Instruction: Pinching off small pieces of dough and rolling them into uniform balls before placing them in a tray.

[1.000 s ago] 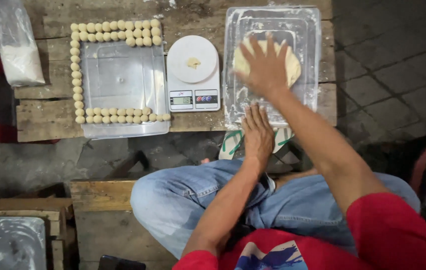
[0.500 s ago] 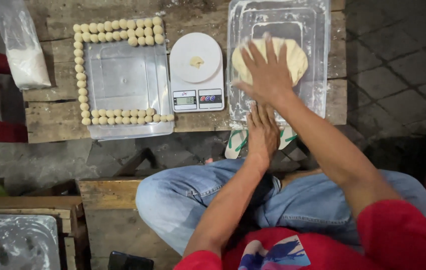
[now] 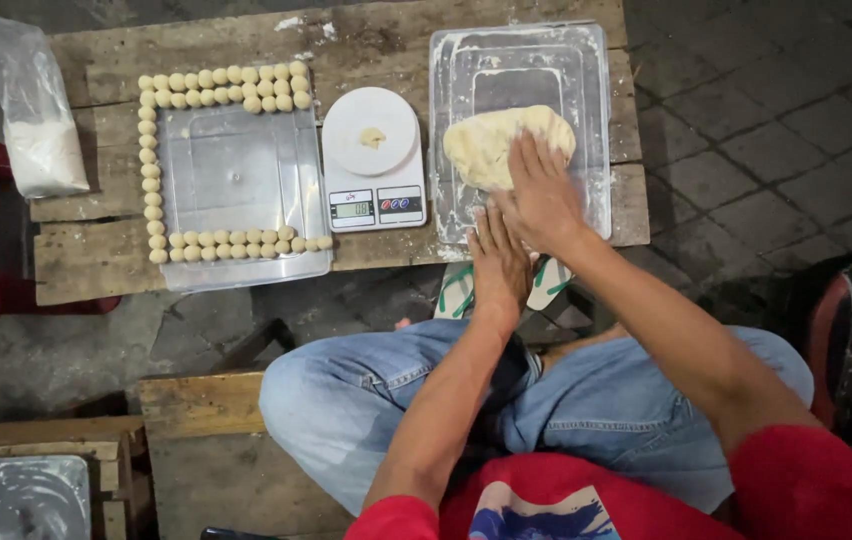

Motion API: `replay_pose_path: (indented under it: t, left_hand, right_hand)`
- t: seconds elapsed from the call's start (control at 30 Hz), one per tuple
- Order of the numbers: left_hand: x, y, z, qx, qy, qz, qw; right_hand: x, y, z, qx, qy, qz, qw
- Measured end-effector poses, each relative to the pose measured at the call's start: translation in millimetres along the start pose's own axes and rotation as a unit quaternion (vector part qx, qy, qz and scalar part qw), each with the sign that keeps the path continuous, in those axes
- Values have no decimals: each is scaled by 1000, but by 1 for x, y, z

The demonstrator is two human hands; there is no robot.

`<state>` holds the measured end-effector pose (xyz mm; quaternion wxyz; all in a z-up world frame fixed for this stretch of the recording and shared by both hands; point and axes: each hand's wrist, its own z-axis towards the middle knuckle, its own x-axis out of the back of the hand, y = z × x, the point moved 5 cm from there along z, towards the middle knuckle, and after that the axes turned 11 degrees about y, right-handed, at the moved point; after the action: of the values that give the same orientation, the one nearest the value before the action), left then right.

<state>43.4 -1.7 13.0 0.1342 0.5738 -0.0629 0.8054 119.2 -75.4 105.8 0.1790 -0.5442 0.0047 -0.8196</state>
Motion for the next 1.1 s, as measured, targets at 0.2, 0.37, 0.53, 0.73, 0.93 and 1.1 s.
replay_pose_path:
  t: [0.2, 0.37, 0.53, 0.73, 0.93, 1.1]
  left_hand:
    - [39, -4, 10, -20, -2, -2, 1000]
    - [41, -6, 15, -17, 12, -72, 997]
    - [36, -4, 16, -13, 32, -80, 996]
    - [6, 2, 6, -25, -4, 16, 1000]
    - [1, 6, 3, 7, 27, 23, 999]
    - [8, 12, 2, 8, 51, 57, 997]
  right_hand:
    - [-37, 15, 87, -111, -123, -87, 982]
    - [-51, 41, 134, -149, -77, -39, 985]
    - [-37, 21, 100, -113, 17, -72, 991]
    - [-18, 16, 8, -55, -96, -7, 994]
    - [6, 26, -48, 47, -159, -46, 985]
    - [23, 2, 0, 37, -76, -4, 996]
